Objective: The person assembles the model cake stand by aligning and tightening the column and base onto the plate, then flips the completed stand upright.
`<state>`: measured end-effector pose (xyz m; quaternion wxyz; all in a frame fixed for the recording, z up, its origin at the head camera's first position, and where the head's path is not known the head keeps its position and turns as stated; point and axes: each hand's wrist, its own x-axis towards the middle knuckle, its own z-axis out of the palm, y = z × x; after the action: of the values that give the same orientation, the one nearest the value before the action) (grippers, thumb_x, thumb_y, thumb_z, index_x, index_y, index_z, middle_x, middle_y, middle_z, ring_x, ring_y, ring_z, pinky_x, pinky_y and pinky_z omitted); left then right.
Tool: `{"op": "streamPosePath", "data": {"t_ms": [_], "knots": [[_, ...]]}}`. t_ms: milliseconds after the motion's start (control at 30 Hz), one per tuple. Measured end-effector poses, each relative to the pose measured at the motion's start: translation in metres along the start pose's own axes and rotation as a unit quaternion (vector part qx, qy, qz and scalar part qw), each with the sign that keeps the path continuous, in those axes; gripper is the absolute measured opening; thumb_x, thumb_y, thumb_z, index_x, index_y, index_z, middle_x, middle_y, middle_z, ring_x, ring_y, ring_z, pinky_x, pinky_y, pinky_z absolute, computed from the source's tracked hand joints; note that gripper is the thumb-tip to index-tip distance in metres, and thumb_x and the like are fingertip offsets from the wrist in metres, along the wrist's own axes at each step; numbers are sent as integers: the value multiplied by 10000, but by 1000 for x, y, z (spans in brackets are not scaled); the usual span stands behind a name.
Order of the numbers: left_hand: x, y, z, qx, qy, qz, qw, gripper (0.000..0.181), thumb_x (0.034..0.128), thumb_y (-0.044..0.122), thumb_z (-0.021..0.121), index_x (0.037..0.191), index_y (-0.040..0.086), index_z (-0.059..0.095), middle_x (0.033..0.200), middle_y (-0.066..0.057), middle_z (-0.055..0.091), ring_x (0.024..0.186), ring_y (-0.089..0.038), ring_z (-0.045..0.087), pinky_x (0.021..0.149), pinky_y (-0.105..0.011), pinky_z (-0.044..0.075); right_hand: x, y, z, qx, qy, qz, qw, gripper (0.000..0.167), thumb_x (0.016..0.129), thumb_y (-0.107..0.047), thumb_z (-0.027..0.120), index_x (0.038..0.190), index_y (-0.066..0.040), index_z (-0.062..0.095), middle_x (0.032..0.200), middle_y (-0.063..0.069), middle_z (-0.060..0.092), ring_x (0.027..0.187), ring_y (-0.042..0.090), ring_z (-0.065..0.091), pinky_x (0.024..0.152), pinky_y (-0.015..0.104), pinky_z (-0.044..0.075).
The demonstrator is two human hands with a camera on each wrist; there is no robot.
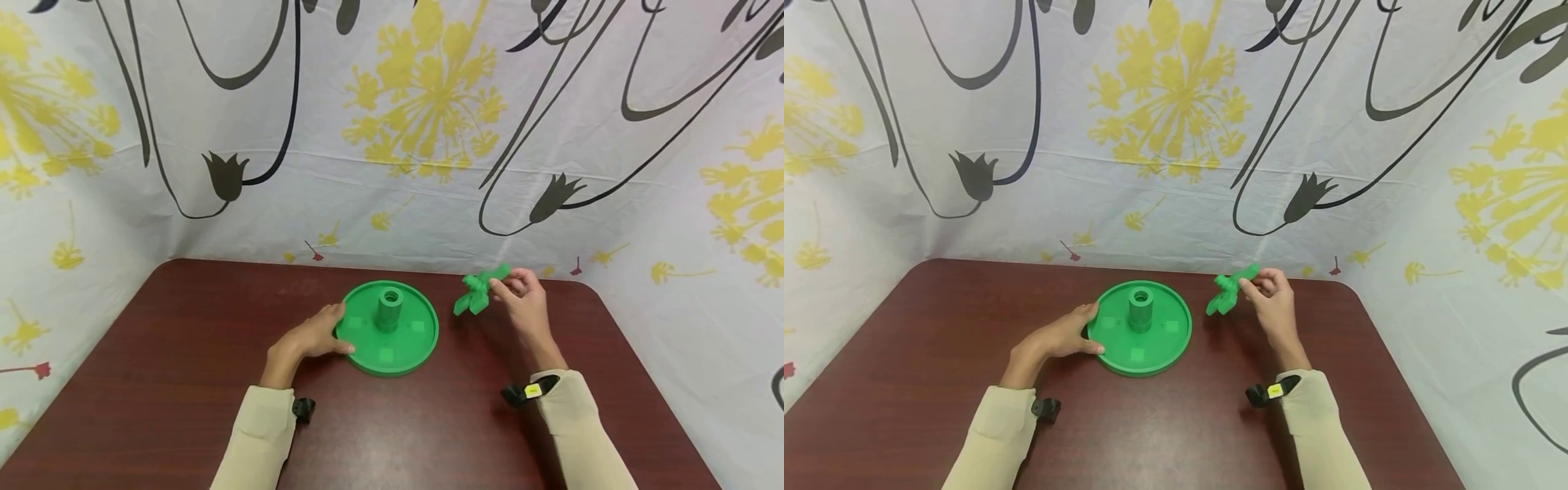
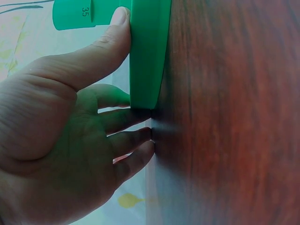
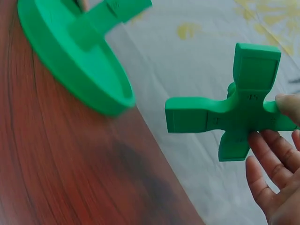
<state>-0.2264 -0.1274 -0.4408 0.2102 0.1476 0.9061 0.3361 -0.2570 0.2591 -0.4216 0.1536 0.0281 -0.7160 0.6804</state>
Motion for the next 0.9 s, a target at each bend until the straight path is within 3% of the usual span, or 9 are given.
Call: {"op": "streamPosePath", "data": {"t_ms": [133, 300, 500, 767, 900], "knots": [[0, 0, 0, 22, -19, -14, 10000, 940, 910, 258, 739, 1577, -13, 135, 1635, -231, 138, 1520, -401, 73, 1189, -596, 172, -9, -17, 24, -437, -418, -184, 9980, 278, 908, 11, 689, 1129, 117, 556, 907, -68, 692, 797, 62, 666, 696, 195, 557], [1, -1, 0, 73, 17, 9, 10000, 944, 901, 252, 750, 1571, -28, 146, 1632, -235, 148, 1518, -408, 75, 1193, -596, 159, -17, -34, 51, -932, -875, -482, 9906, 297, 922, -16, 683, 1169, 119, 589, 1028, 104, 687, 906, 30, 643, 775, 156, 523], [1, -2, 0, 81, 26, 21, 10000, 948, 897, 251, 756, 1571, -29, 151, 1633, -232, 149, 1520, -404, 76, 1196, -584, 163, -21, -46, 79, -700, -1103, -670, 9892, 291, 897, 35, 693, 1156, 136, 606, 1083, 310, 648, 907, 46, 644, 798, 161, 524], [1, 0, 0, 115, 26, 26, 9999, 943, 902, 254, 749, 1572, -25, 147, 1633, -233, 148, 1520, -402, 82, 1194, -588, 167, -26, -58, 110, -702, -1524, -914, 9816, 248, 879, 50, 708, 1102, 135, 639, 1051, 289, 648, 895, 133, 648, 789, 232, 543], [1, -1, -1, 136, 16, 14, 9999, 946, 902, 259, 748, 1575, -19, 144, 1634, -231, 145, 1519, -403, 80, 1193, -590, 168, -23, -44, 119, -942, -1660, -1228, 9739, 244, 881, -23, 739, 1109, 45, 687, 1043, 213, 681, 896, 188, 658, 777, 273, 552]]}}
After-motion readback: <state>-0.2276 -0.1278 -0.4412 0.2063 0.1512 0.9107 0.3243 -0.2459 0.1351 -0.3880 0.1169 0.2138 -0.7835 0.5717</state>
